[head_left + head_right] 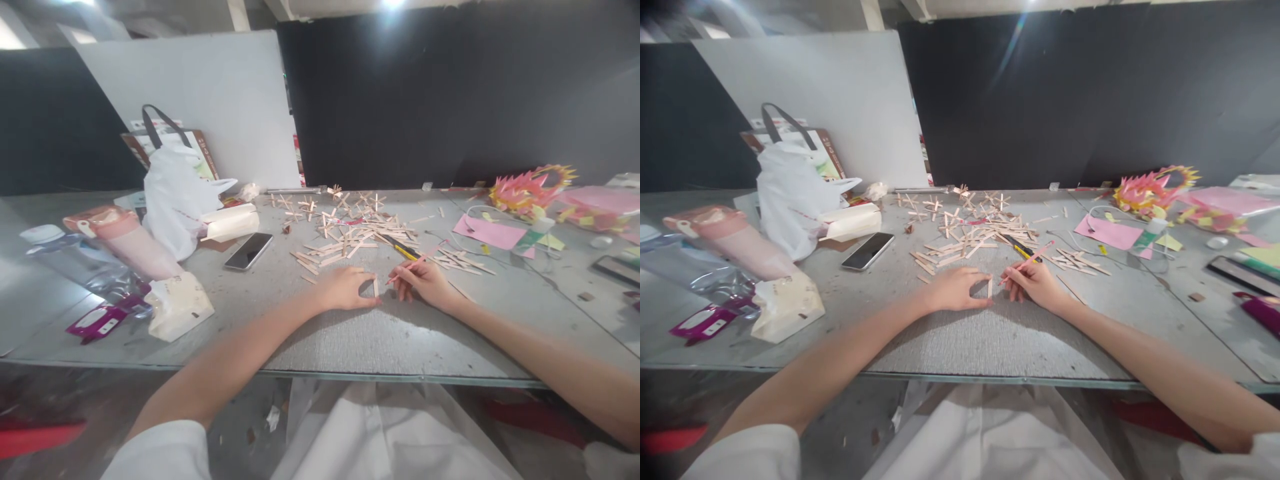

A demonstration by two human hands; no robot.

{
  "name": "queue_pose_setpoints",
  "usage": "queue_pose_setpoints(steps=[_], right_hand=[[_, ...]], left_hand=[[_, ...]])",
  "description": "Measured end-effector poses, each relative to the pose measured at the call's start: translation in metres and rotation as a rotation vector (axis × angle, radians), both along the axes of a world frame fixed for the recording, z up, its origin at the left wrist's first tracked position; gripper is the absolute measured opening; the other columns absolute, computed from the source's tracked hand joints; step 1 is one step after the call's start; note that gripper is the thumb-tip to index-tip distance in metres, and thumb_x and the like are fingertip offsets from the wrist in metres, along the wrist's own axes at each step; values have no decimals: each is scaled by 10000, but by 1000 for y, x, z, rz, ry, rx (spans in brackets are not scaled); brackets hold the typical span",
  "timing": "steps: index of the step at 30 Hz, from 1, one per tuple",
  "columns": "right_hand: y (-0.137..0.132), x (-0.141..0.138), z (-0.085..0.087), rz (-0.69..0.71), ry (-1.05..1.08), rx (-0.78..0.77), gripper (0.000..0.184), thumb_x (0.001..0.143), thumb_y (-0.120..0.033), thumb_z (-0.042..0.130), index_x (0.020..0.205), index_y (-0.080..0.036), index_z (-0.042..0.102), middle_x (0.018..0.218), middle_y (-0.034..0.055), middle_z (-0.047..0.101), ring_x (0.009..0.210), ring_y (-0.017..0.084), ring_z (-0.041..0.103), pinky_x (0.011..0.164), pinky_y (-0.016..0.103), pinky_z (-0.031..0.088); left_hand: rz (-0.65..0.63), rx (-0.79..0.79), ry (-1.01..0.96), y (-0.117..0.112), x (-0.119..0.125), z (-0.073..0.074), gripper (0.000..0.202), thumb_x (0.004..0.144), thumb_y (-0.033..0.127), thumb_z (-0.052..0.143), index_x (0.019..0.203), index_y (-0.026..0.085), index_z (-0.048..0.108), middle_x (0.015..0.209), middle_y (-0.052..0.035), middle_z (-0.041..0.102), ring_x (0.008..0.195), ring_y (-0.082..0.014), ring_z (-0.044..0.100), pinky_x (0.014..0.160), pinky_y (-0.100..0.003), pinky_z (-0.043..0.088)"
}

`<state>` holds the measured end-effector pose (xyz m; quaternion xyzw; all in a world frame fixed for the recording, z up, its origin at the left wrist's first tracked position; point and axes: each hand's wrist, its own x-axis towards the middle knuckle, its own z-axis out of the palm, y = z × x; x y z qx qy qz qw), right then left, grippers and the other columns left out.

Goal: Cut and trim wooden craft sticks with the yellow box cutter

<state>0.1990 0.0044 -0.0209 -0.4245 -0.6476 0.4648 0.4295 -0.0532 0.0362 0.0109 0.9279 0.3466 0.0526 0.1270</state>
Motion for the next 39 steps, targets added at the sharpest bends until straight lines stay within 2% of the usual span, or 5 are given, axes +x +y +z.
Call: queue_pose_setpoints(steps=[6,14,18,32,39], right_hand=[[3,-2,-2,-2,51,-60,582,900,-734,692,873,-155,738,639,54,715,491,170,686,408,251,527],[5,-2,-2,-40,63,-88,586,863,-750,724,817,-167,712,652,45,704,481,155,671,402,247,518],[6,-2,-4,-37,74,-107,590,855,-751,733,813,-164,704,652,40,696,484,150,670,403,243,518],[6,-1,-5,-51,47,-129,600,854,-773,712,826,-174,698,655,42,703,484,154,661,420,256,513],[4,1,-2,-68,-72,-33,579,935,-748,625,785,-190,668,516,-11,599,394,115,528,386,245,396]], left_hand=[[-15,15,-5,2,-1,-3,728,926,738,595,1467,253,626,1343,-111,715,1227,-339,681,992,-408,531],[-18,6,5,0,0,1,735,934,705,613,1470,203,625,1400,-127,706,1258,-358,676,1035,-449,531],[-23,3,-8,0,0,0,732,933,710,618,1469,211,625,1414,-124,699,1280,-352,666,1052,-447,525],[-16,2,1,0,0,0,739,929,730,609,1472,229,621,1407,-115,696,1265,-348,672,1038,-431,528],[-17,7,-1,1,-1,-1,764,922,743,616,1476,216,619,1376,-124,712,1238,-357,684,1014,-446,540]])
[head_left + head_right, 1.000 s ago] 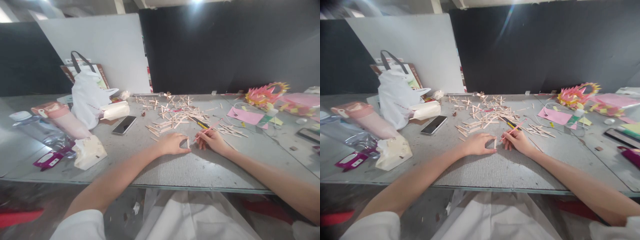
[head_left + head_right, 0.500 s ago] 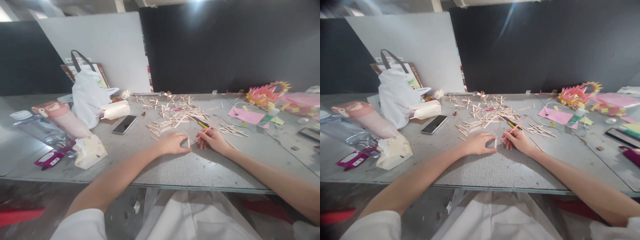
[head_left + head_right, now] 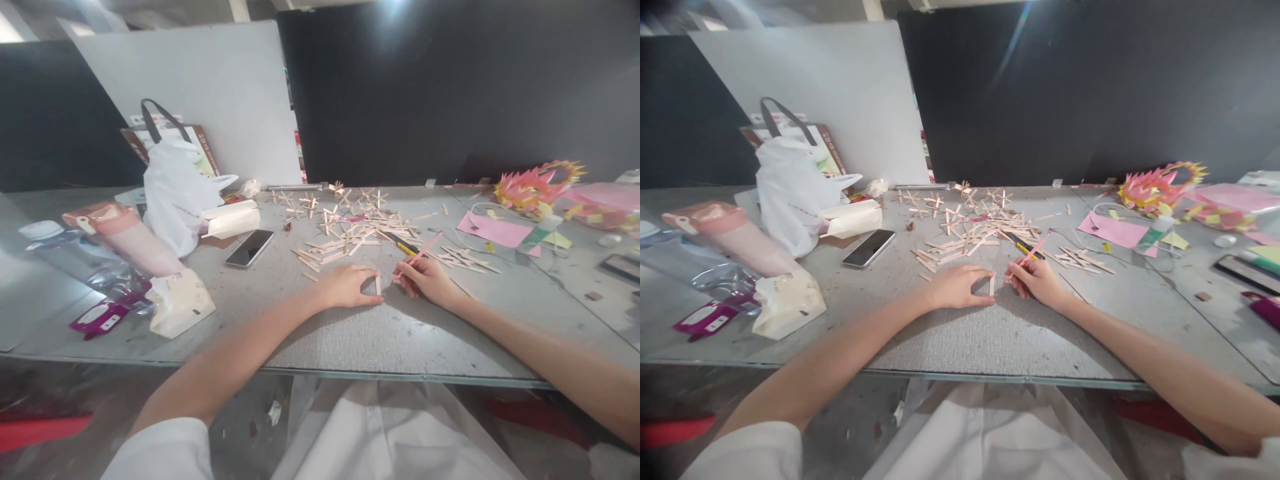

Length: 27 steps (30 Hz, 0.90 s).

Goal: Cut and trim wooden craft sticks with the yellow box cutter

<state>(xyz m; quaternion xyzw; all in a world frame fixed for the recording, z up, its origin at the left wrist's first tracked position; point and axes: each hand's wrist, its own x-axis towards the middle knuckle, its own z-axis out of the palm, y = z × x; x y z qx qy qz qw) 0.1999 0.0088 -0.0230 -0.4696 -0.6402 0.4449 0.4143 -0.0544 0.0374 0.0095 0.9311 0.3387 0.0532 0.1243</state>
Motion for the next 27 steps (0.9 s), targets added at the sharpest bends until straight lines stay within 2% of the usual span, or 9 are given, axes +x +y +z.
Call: queue_pose_setpoints(steps=[5,11,16,21,27], right_hand=[[0,-1,2,2,20,-4,582,906,-764,648,778,-196,663,598,6,645,423,120,562,399,254,421],[2,1,-2,22,46,-19,544,919,-731,665,786,-203,669,599,16,667,438,136,587,429,270,463],[-2,-4,5,41,27,33,540,936,-718,654,798,-199,705,609,40,693,467,161,618,459,300,507],[-4,-12,10,55,13,22,515,946,-701,652,791,-209,666,605,30,696,475,153,625,483,287,515],[2,-12,3,131,46,7,441,914,-635,734,894,-207,630,684,26,740,543,149,666,547,284,559]], left_hand=[[-3,-5,-11,0,0,0,750,924,734,620,1469,219,622,1383,-121,709,1249,-352,677,1034,-448,532],[7,-5,-2,-1,1,1,733,928,728,618,1478,243,611,1391,-107,703,1264,-343,669,1039,-426,523],[4,1,-13,-1,1,1,681,925,718,622,1424,256,646,1357,-104,714,1243,-347,674,1017,-432,527],[0,-4,-18,0,-1,-1,679,918,727,624,1408,258,653,1346,-100,719,1228,-341,680,1001,-420,531],[-2,-11,-23,1,-1,0,686,923,721,625,1406,235,652,1343,-118,722,1228,-343,682,1010,-421,534]])
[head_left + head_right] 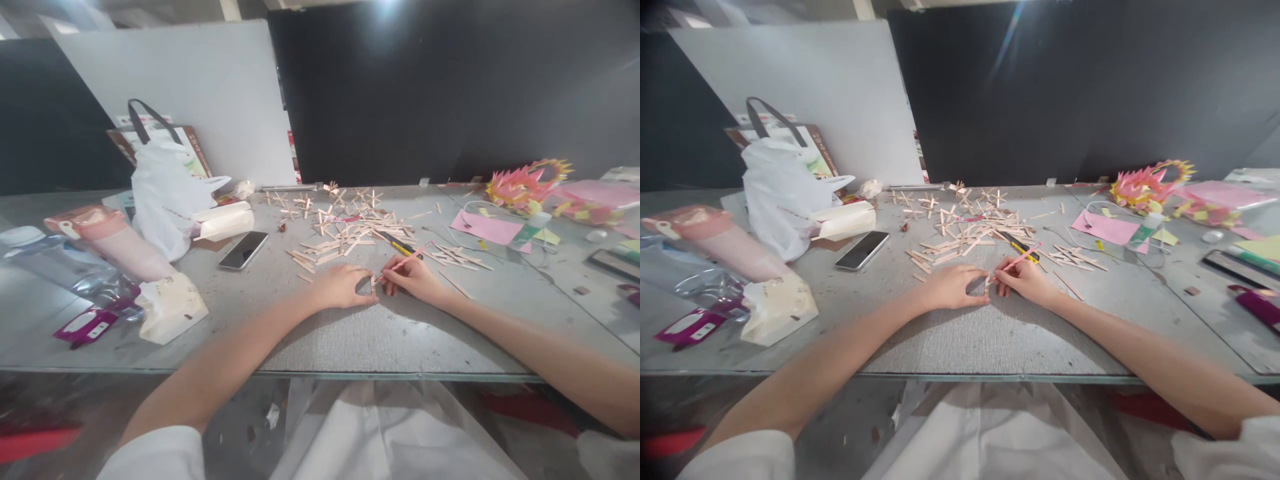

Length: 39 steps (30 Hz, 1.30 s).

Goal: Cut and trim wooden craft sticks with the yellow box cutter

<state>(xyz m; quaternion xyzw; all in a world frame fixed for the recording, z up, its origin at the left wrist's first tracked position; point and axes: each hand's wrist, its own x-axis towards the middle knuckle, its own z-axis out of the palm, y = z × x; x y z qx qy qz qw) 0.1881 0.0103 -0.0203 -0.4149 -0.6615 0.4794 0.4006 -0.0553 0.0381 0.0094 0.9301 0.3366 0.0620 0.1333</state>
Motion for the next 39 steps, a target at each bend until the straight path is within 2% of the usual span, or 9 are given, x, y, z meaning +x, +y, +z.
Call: queue_pose_setpoints(steps=[6,16,22,28,35,39], right_hand=[[3,3,-9,33,-38,42,398,922,-599,747,896,-224,613,668,10,726,557,153,659,550,291,551],[5,-2,-7,66,-43,24,424,886,-627,773,837,-244,597,622,-13,678,545,159,636,551,305,530],[6,-1,-10,15,-43,18,451,871,-650,775,861,-239,590,581,-43,611,512,140,572,493,277,424],[5,0,-15,-7,-2,18,445,852,-599,820,922,-258,542,649,-28,697,539,157,631,526,293,498],[7,-1,-16,0,27,17,429,876,-604,792,918,-256,543,683,-21,710,546,152,647,538,294,523],[6,-1,-13,28,45,29,434,902,-631,748,937,-253,537,672,-24,697,546,145,635,544,287,513]], left_hand=[[-10,5,6,-1,1,1,718,918,737,629,1418,222,641,1362,-122,712,1247,-349,678,1020,-427,532],[1,18,27,-1,1,2,697,899,739,643,1374,229,666,1302,-125,726,1198,-357,689,983,-431,537],[2,4,25,-2,2,2,708,903,731,643,1404,231,651,1338,-128,718,1222,-361,680,1005,-441,535],[2,26,39,-3,1,3,708,907,738,636,1406,236,645,1337,-124,721,1226,-355,684,1000,-433,539],[2,29,7,-2,-2,-1,684,903,732,644,1399,261,651,1336,-110,728,1217,-336,695,997,-418,541],[16,33,25,-1,-2,-1,723,897,759,628,1413,254,645,1340,-128,725,1200,-357,698,957,-434,555]])
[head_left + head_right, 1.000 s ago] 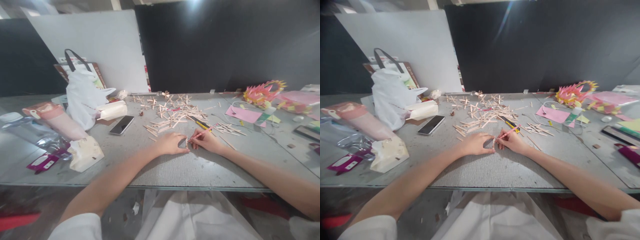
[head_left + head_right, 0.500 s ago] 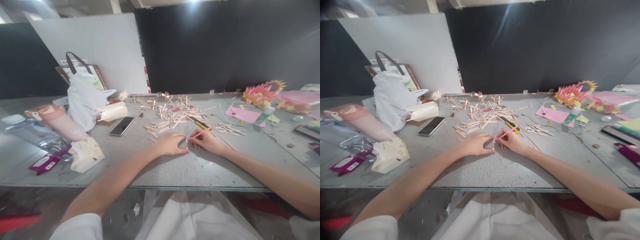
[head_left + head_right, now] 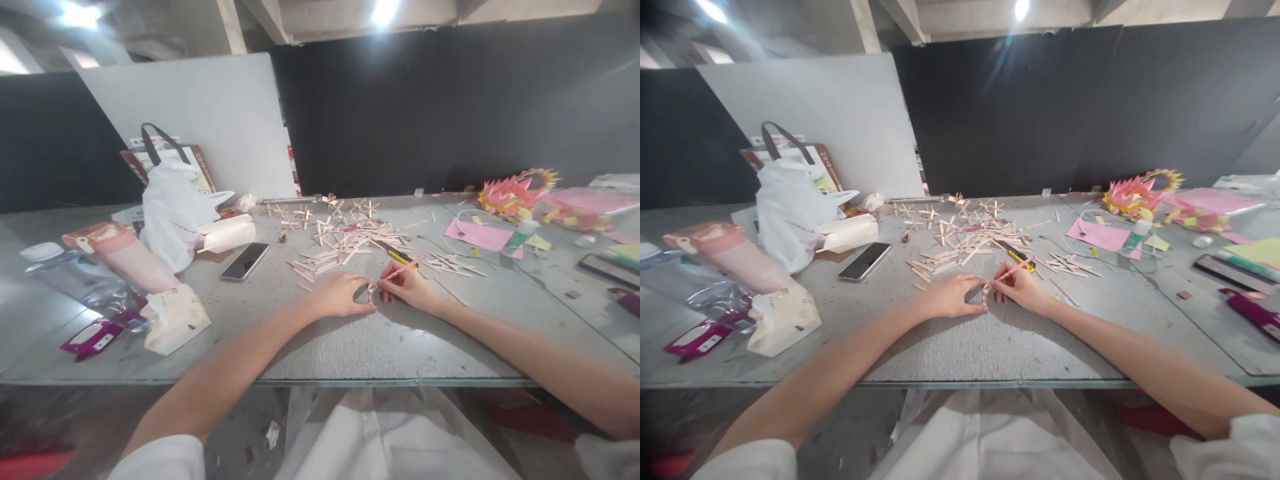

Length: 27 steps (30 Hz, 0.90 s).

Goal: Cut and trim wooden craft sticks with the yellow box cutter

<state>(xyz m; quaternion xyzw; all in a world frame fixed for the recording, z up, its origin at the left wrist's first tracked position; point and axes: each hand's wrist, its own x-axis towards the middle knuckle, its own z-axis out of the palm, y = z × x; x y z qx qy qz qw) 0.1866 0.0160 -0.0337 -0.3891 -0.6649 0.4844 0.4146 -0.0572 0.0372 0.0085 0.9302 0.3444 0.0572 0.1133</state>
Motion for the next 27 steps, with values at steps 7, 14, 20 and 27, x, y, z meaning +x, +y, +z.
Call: queue_pose_setpoints(steps=[7,14,20,27], right_hand=[[2,2,-6,42,-1,25,379,986,-606,655,978,-245,541,721,-11,720,581,144,649,577,293,521],[1,2,0,16,-58,18,405,982,-623,650,919,-236,550,698,-3,723,566,143,668,573,286,547],[0,1,0,12,-80,23,404,984,-626,645,905,-241,547,688,-2,717,551,151,664,556,292,551],[1,1,0,35,-71,26,427,977,-652,643,904,-245,538,704,-7,698,551,149,648,548,297,536]], left_hand=[[19,-4,25,-2,0,4,699,895,756,628,1378,251,654,1298,-120,738,1184,-346,706,955,-426,554],[31,-17,4,-2,1,4,716,878,749,657,1387,246,653,1335,-129,727,1197,-355,700,957,-422,549],[33,-14,-3,0,0,1,732,872,759,658,1397,249,644,1358,-126,720,1202,-365,699,964,-429,548],[35,-25,-15,-1,1,0,698,870,742,673,1362,246,662,1323,-131,732,1186,-359,701,961,-420,544]])
